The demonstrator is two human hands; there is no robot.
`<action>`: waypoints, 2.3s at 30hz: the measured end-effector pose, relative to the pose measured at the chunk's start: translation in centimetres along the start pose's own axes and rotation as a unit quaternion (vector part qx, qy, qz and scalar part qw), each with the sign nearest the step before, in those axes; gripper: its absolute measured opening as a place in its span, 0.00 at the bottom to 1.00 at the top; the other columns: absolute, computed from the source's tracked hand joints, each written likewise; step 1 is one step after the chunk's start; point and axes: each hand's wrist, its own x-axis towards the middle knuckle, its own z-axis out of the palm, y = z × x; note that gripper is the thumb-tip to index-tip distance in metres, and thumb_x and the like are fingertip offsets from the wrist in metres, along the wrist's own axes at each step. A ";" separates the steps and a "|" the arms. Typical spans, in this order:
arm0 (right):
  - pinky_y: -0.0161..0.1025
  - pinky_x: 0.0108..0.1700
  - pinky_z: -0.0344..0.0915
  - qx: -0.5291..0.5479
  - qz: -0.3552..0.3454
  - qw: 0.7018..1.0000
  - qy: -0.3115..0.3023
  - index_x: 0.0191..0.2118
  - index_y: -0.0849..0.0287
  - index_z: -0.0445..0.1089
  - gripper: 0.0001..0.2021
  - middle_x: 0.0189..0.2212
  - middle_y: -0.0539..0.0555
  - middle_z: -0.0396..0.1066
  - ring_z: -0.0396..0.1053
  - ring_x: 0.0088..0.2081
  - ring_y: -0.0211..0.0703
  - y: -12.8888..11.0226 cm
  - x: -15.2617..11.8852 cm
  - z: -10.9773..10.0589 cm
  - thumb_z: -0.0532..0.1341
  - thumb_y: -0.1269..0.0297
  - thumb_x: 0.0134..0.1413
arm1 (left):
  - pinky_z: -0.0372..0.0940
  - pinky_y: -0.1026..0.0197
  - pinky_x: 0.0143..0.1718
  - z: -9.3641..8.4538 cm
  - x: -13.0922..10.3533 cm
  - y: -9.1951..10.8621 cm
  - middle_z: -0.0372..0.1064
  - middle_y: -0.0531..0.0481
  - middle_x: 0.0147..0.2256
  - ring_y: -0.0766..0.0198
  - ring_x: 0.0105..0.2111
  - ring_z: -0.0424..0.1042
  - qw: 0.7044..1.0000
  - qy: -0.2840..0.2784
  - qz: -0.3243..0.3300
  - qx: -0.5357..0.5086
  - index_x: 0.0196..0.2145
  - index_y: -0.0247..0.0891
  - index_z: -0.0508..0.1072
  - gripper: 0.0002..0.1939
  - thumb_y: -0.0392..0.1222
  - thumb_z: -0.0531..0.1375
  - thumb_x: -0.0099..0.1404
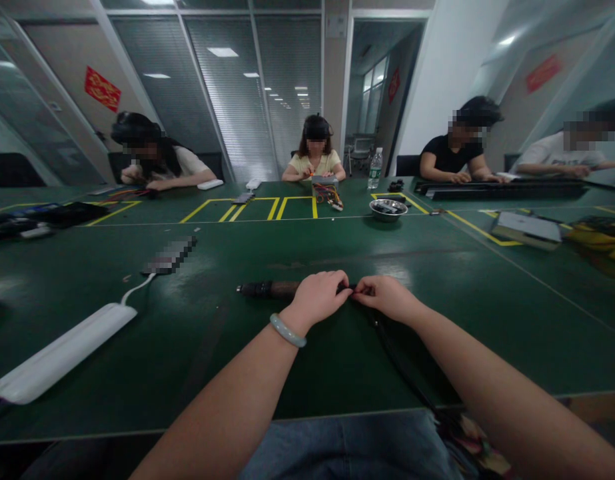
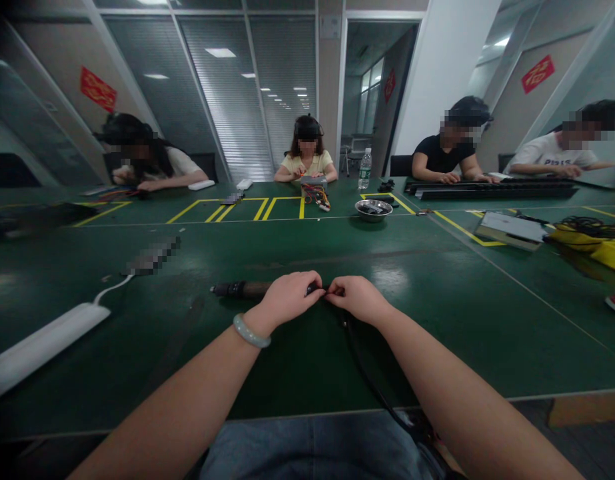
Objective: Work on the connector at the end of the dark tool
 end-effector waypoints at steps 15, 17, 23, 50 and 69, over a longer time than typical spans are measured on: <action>0.34 0.32 0.61 -0.002 0.010 1.000 -0.007 0.33 0.55 0.73 0.08 0.30 0.48 0.75 0.71 0.30 0.39 -0.5 -0.2 -0.3 0.61 0.57 0.54 | 0.62 0.59 0.37 -0.3 0.0 0.1 0.70 0.51 0.38 0.59 0.39 0.70 1.000 -0.009 -0.007 -0.022 0.42 0.44 0.68 0.14 0.54 0.52 0.68; 0.34 0.32 0.61 0.002 0.010 1.000 -0.010 0.33 0.55 0.73 0.08 0.30 0.48 0.75 0.71 0.30 0.40 -0.4 -0.2 -0.3 0.61 0.57 0.54 | 0.62 0.58 0.37 -0.3 0.0 0.1 0.70 0.51 0.38 0.59 0.39 0.70 1.000 -0.008 -0.006 -0.017 0.42 0.44 0.68 0.14 0.53 0.51 0.69; 0.35 0.32 0.62 0.003 0.014 1.000 -0.012 0.34 0.55 0.74 0.09 0.30 0.49 0.76 0.71 0.31 0.40 -0.3 -0.1 -0.2 0.61 0.56 0.54 | 0.64 0.58 0.38 -0.5 -0.1 0.3 0.70 0.50 0.40 0.59 0.40 0.70 0.999 -0.031 -0.017 -0.013 0.44 0.43 0.68 0.15 0.55 0.53 0.68; 0.35 0.32 0.61 -0.003 0.005 1.000 -0.010 0.34 0.54 0.74 0.08 0.30 0.49 0.75 0.71 0.30 0.40 -0.4 -0.1 -0.3 0.61 0.57 0.54 | 0.63 0.59 0.43 -0.8 0.0 0.5 0.69 0.53 0.43 0.61 0.43 0.69 0.999 -0.023 0.018 -0.031 0.43 0.45 0.70 0.10 0.48 0.53 0.69; 0.35 0.31 0.61 -0.006 0.005 1.000 -0.006 0.34 0.54 0.74 0.09 0.30 0.50 0.76 0.71 0.31 0.41 -0.6 -0.2 -0.2 0.60 0.57 0.54 | 0.64 0.59 0.41 -0.6 0.1 0.6 0.70 0.52 0.40 0.61 0.40 0.70 0.999 -0.017 0.011 -0.030 0.41 0.45 0.71 0.09 0.46 0.52 0.69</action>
